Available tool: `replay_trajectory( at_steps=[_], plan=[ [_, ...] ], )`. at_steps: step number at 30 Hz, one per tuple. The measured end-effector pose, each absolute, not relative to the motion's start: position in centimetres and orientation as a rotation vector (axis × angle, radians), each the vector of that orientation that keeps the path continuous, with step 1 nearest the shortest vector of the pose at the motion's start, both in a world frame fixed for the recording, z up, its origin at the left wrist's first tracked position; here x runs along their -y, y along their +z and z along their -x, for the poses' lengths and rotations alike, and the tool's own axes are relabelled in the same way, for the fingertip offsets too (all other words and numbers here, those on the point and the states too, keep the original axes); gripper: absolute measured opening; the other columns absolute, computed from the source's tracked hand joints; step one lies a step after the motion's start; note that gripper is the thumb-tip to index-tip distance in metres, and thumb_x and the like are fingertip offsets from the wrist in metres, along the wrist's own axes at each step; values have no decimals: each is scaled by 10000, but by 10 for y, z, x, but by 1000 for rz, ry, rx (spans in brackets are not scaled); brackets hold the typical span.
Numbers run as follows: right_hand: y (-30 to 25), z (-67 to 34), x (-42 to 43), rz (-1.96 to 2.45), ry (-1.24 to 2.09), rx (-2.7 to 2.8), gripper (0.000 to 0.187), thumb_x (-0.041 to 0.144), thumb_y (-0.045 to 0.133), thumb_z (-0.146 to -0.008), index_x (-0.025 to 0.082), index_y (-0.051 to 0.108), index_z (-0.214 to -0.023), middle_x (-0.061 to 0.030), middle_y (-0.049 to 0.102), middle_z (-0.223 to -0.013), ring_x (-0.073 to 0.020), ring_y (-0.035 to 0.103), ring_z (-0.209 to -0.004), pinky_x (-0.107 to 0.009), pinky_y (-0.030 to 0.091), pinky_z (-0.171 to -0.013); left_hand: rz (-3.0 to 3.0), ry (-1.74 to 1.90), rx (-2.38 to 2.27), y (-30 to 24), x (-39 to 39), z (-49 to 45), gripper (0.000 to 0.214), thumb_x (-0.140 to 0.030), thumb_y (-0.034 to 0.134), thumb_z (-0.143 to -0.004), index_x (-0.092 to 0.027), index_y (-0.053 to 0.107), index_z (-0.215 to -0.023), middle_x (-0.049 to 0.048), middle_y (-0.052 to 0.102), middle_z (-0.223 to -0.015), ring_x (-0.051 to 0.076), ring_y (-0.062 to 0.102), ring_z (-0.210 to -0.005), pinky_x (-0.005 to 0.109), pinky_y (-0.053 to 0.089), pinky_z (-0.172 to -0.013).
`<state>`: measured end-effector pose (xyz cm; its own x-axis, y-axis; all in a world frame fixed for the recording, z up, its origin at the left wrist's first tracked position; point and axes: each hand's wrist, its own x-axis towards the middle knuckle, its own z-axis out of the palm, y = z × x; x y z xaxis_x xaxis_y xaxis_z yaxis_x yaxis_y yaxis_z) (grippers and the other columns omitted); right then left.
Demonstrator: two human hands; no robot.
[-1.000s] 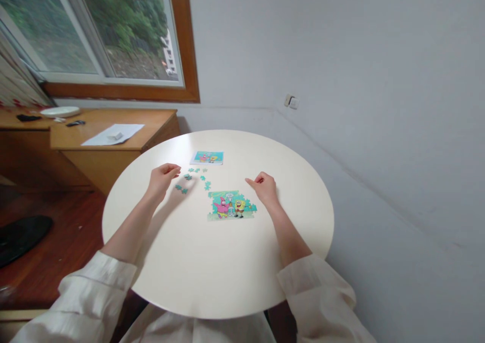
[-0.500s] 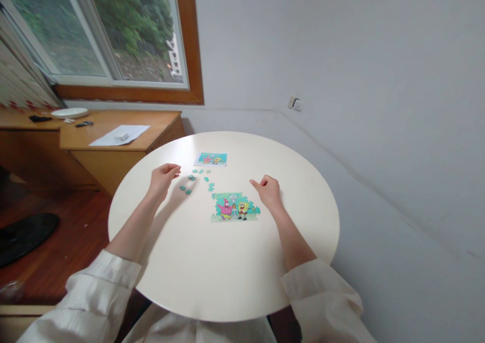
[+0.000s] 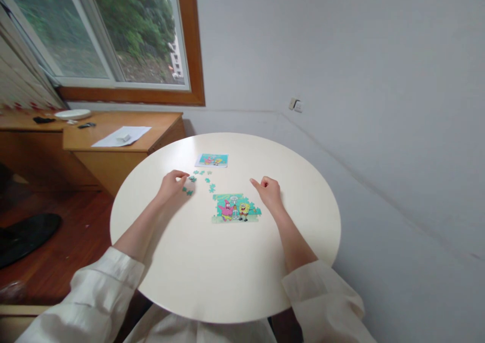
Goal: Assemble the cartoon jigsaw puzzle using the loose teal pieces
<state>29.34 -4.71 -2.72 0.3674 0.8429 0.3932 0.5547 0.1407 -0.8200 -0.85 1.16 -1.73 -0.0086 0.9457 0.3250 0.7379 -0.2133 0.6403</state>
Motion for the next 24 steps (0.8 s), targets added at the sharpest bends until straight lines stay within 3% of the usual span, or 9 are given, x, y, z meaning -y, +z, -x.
replay_trajectory(
  at_steps=[5, 10, 17, 24],
  plan=[
    [-28, -292, 48, 1547, 361, 1308, 449, 453, 620, -634, 199, 293, -460, 80, 270, -424, -67, 253, -444, -236, 214, -454, -2232, 651, -1905, -24, -5, 0, 330, -257, 434, -782, -238, 651, -1029, 113, 555, -1137, 272, 492, -1042, 439, 343, -874],
    [-27, -292, 48, 1560, 367, 1317, 449, 458, 617, -636, 200, 292, -467, 80, 274, -425, -68, 256, -444, -234, 217, -453, -2340, 475, -1949, -28, -4, -3, 342, -308, 386, -817, -339, 624, -1060, 81, 502, -1191, 272, 430, -1087, 443, 297, -883],
    [-24, -290, 51, 1570, 350, 1335, 467, 507, 604, -629, 203, 291, -461, 76, 273, -420, -70, 255, -443, -238, 222, -453, -2341, 639, -1842, -27, -7, 0, 286, -264, 433, -777, -252, 700, -879, 97, 536, -1111, 277, 452, -1031, 420, 307, -845],
    [-25, -291, 50, 1554, 361, 1334, 461, 502, 599, -628, 205, 291, -458, 75, 272, -419, -73, 260, -447, -237, 220, -454, -2279, 633, -1890, -19, -3, 1, 277, -249, 488, -725, -230, 686, -919, 98, 550, -1052, 285, 464, -1008, 406, 319, -834]
  ],
)
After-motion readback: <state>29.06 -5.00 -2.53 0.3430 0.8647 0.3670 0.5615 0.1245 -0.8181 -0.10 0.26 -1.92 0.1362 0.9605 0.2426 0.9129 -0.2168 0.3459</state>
